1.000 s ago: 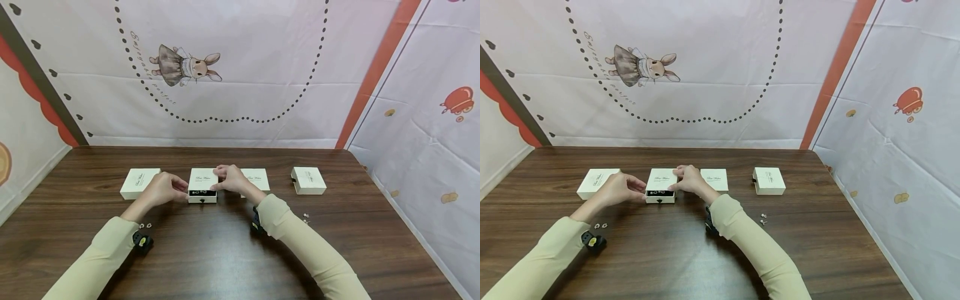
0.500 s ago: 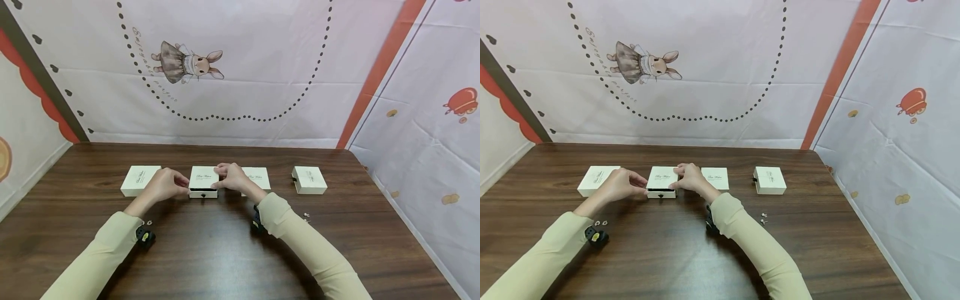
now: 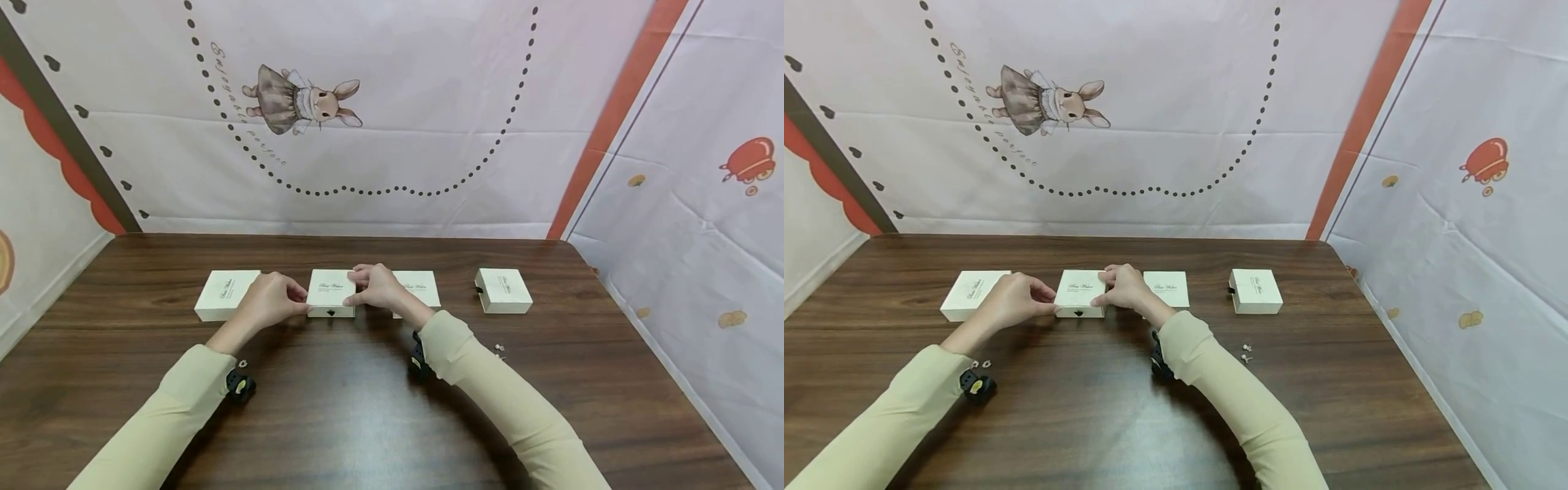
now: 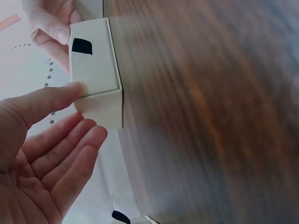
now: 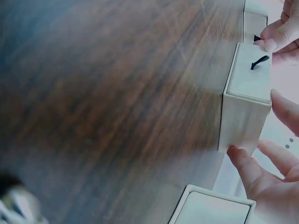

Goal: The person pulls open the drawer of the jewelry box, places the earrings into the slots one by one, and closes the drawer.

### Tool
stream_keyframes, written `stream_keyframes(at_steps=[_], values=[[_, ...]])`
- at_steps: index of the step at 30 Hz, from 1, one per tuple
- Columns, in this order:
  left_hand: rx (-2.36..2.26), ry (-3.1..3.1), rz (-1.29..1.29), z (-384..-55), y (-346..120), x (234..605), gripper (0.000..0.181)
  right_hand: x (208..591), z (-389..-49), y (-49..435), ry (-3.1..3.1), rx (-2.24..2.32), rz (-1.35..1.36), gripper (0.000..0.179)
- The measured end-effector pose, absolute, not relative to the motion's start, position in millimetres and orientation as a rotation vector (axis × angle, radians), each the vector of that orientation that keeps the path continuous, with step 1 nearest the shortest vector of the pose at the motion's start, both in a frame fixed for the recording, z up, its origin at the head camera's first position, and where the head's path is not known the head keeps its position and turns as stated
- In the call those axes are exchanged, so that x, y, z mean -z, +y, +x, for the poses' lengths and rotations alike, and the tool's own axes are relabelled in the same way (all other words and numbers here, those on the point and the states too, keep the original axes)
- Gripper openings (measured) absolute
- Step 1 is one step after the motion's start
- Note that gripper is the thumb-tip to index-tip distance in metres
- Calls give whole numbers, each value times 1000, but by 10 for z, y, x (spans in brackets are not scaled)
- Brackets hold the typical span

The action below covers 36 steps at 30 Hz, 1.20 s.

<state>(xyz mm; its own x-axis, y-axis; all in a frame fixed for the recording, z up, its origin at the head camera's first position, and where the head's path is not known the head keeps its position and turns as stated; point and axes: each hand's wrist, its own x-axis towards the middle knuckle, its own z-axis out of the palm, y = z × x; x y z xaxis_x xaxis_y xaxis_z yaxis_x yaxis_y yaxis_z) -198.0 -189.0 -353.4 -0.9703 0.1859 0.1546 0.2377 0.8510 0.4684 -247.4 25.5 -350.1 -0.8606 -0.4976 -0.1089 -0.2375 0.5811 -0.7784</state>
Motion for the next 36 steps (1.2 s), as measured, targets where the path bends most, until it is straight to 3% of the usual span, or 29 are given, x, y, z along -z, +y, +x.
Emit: stream_keyframes(at_steps=[21,36], values=[[643,-2895,-263,-1901,-1772,3465,13,3463,-2525,304,2442,1181,-608,59],[835,-2838,-328,-1899,-1542,3356,24,3253,-2562,600,2414,1266,-500,57]])
